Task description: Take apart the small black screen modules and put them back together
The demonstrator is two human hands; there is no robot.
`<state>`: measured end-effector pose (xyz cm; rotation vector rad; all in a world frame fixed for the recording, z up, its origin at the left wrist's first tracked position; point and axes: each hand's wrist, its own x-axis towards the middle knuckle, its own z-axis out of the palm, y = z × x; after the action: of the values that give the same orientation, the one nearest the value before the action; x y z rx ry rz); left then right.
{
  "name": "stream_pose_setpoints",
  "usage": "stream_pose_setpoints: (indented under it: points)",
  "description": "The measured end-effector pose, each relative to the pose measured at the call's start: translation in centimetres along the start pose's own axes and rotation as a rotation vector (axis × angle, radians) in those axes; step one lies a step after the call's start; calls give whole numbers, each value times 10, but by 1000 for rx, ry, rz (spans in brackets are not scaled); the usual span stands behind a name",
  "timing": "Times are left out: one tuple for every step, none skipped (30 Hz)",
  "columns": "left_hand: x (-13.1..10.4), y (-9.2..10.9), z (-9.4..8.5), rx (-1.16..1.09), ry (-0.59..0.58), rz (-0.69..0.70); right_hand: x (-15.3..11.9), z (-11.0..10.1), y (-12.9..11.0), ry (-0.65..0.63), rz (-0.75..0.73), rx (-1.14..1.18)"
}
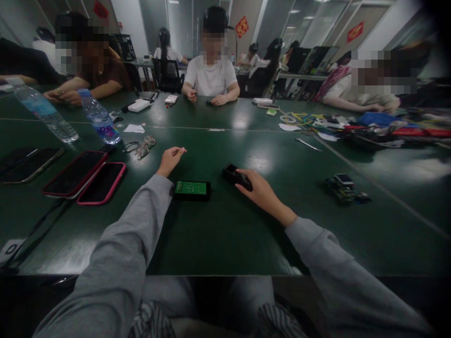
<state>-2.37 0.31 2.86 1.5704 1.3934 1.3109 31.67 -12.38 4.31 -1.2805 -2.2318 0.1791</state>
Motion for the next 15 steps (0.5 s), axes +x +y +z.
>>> stream_pose_setpoints:
  points:
    - [-1,0,0,9,4,2,-6,-5,9,25,22,-7]
    - [-1,1,0,15,8,3,-10,-9,17,48,41,-7]
    - [-1,0,0,19,11,4,-13,-11,24,64,56,-3]
    - [-2,0,0,22,11,5,-15,-13,28,77,67,6]
    - [-2,0,0,24,10,6,-15,-13,31,83,71,15]
    - [-2,-1,0,27,8,8,-15,-13,32,83,67,24]
    - [-1,-2,0,30,6,10,-14,-13,31,79,59,29]
    - [-1,-2,-1,33,4,13,-14,-12,29,73,50,32]
    - [-1,-3,-1,34,2,17,-13,-11,26,64,41,35]
    - [0,-4,-1,33,-1,21,-12,-10,23,54,35,38]
    - [0,-4,-1,31,-5,22,-12,-9,20,43,34,44]
    - [0,-5,-1,29,-10,22,-11,-8,18,30,34,56]
    - [1,-5,-1,28,-14,20,-10,-9,17,20,34,72]
    - [1,-5,-1,29,-16,17,-8,-11,17,16,31,84]
    - [1,-5,-1,29,-16,14,-7,-15,21,26,25,83]
